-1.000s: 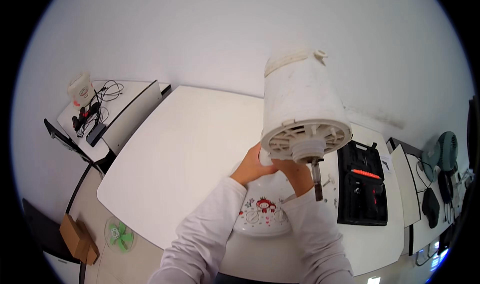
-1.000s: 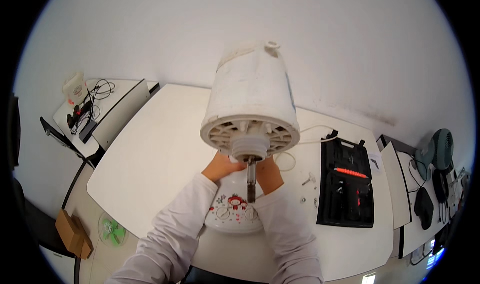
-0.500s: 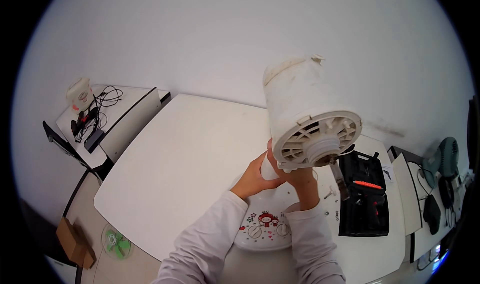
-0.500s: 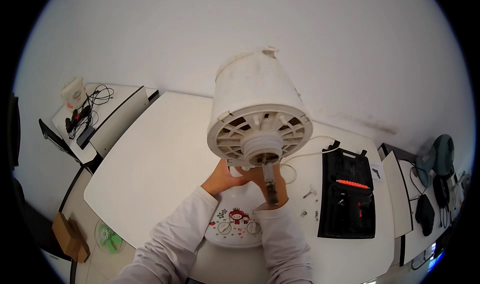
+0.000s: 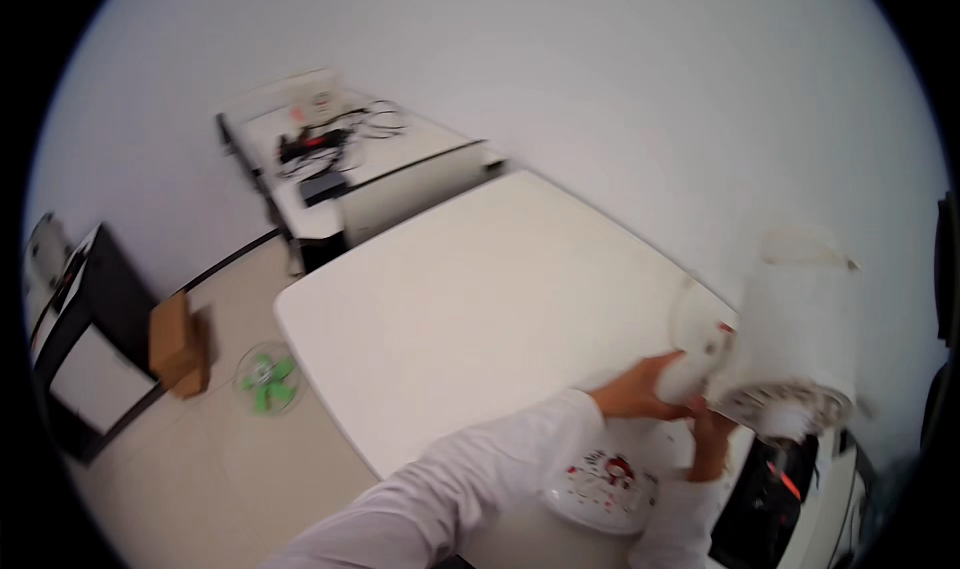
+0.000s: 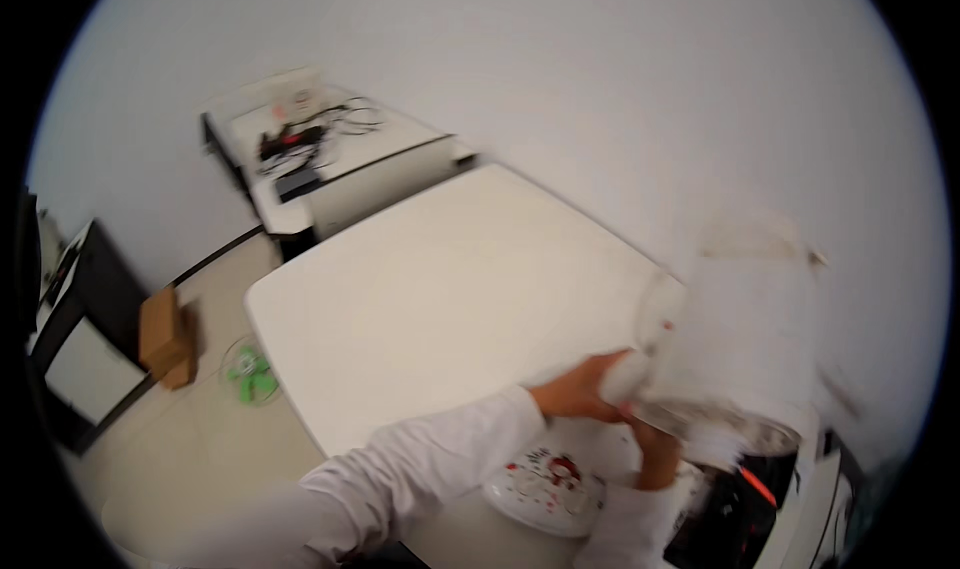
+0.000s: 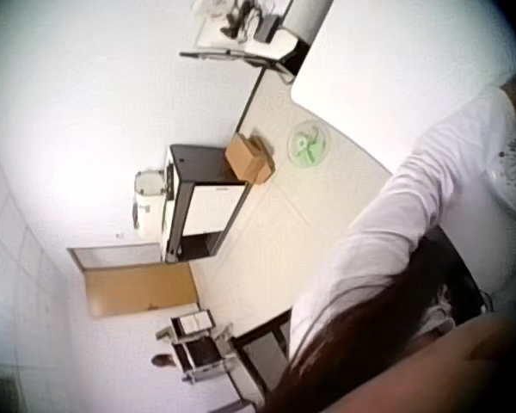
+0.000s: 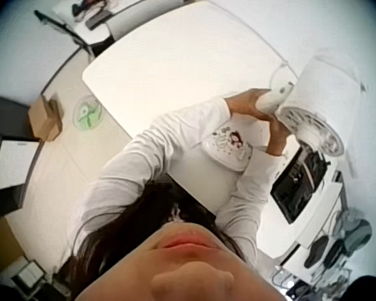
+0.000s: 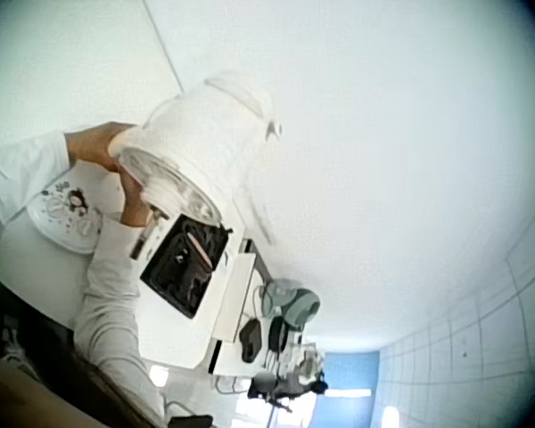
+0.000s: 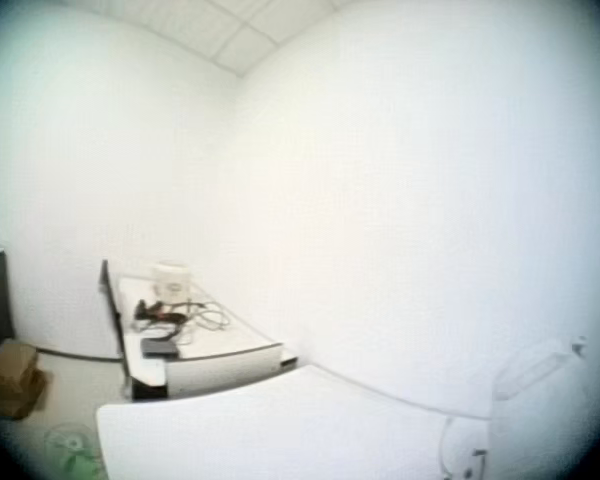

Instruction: The person assembles a white pedestal fan on a white desk. They attach the motor housing to the neck, insert and tighten screws with a cordless screwdriver, and connect the power cord to the base. The fan remains disassembled with blades not attached by the end of the clip.

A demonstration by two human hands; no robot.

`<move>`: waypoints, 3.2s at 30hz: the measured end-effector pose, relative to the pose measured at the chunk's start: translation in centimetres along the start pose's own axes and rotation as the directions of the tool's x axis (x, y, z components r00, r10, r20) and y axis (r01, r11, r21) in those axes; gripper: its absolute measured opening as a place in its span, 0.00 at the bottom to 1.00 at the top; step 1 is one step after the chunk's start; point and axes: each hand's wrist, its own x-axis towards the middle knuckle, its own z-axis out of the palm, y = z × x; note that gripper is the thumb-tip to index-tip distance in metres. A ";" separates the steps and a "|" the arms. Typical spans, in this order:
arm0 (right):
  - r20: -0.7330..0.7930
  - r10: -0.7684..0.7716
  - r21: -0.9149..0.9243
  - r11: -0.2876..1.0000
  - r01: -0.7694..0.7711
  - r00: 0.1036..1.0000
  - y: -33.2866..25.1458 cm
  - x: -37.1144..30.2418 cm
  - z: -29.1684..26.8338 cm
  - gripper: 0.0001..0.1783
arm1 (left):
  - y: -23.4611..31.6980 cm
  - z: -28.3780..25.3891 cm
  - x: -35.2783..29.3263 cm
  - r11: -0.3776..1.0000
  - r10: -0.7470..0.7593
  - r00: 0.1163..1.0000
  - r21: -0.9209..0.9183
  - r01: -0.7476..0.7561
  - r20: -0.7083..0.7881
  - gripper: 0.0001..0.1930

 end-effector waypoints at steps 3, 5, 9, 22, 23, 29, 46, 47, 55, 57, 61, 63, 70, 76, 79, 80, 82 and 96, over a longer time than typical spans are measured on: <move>0.006 0.000 0.102 0.995 -0.001 1.000 0.2 0.5 -0.8 0.51 | 0.3 -0.1 0.1 0.991 -0.071 0.993 -0.109 0.081 0.092 0.30; -0.010 -0.062 0.167 0.984 0.063 0.998 0.8 0.9 -0.1 0.53 | 0.5 -0.6 -0.4 0.992 -0.051 0.998 -0.111 0.055 0.038 0.27; -0.085 -0.098 0.130 0.986 0.109 0.992 -1.2 3.6 1.4 0.58 | 0.5 -0.8 -0.4 0.990 -0.058 0.998 -0.129 0.062 0.032 0.27; -0.160 -0.205 0.204 0.950 0.236 0.966 -1.9 5.0 2.9 0.41 | 0.6 -0.4 -0.3 0.993 -0.049 0.998 -0.104 0.052 0.027 0.27; -0.166 -0.202 0.171 0.958 0.230 0.965 -2.0 4.8 2.9 0.38 | 0.6 -0.4 -0.4 0.993 -0.044 0.999 -0.108 0.046 0.021 0.25; -0.252 -0.081 -0.045 0.996 0.072 0.964 -3.6 4.8 3.7 0.27 | 0.8 -0.5 -0.5 0.986 -0.092 0.995 -0.135 0.097 0.042 0.30; -0.143 -0.154 0.274 0.943 0.188 0.978 -5.3 5.7 3.7 0.23 | 1.4 -0.8 -0.6 0.976 -0.134 0.991 -0.173 0.134 0.014 0.26; -0.142 -0.146 0.265 0.947 0.179 0.979 -5.4 5.7 3.6 0.23 | 1.1 -0.7 -0.6 0.979 -0.118 0.993 -0.167 0.117 0.007 0.26; -0.152 -0.230 0.176 0.951 0.255 0.961 -5.4 5.8 4.0 0.15 | 0.0 -0.7 -0.3 0.986 -0.074 0.997 -0.146 0.078 0.029 0.27; -0.204 -0.209 0.124 0.964 0.237 0.956 -5.0 5.6 3.7 0.14 | 0.3 -0.6 0.0 0.984 -0.086 0.995 -0.155 0.092 0.044 0.27; -0.231 -0.193 0.169 0.957 0.235 0.954 -5.6 5.9 3.4 0.15 | 0.9 -0.6 -0.3 0.985 -0.096 0.993 -0.141 0.104 0.061 0.27; -0.217 -0.177 0.214 0.951 0.224 0.960 -5.9 6.1 3.4 0.14 | 0.7 -0.6 -0.3 0.987 -0.096 0.994 -0.126 0.103 0.055 0.28; -0.213 -0.176 0.128 0.970 0.206 0.961 -4.6 5.6 2.9 0.16 | 0.0 -0.6 -0.5 0.983 -0.083 0.996 -0.160 0.087 0.031 0.28; -0.233 -0.193 -0.121 0.978 0.168 0.953 -1.0 3.7 1.1 0.19 | -0.5 -0.1 -0.3 0.982 -0.063 0.998 -0.175 0.066 0.021 0.30; -0.385 -0.085 -0.062 0.996 0.065 0.919 -0.4 3.6 1.1 0.21 | 0.1 -0.6 -0.2 0.983 -0.108 0.991 -0.139 0.118 0.073 0.33; -0.428 -0.029 0.027 0.999 0.045 0.903 -0.4 3.8 1.3 0.20 | 0.0 -0.6 -0.1 0.987 -0.100 0.993 -0.123 0.108 0.065 0.32; -0.398 0.006 0.049 0.999 0.014 0.917 -1.2 4.4 1.2 0.19 | 0.1 -0.6 -0.2 0.983 -0.118 0.991 -0.130 0.126 0.065 0.32; -0.454 -0.104 -0.401 0.911 -0.098 0.885 7.0 3.2 -6.4 0.21 | 0.6 -0.5 -0.3 0.983 -0.101 0.995 -0.157 0.099 -0.002 0.28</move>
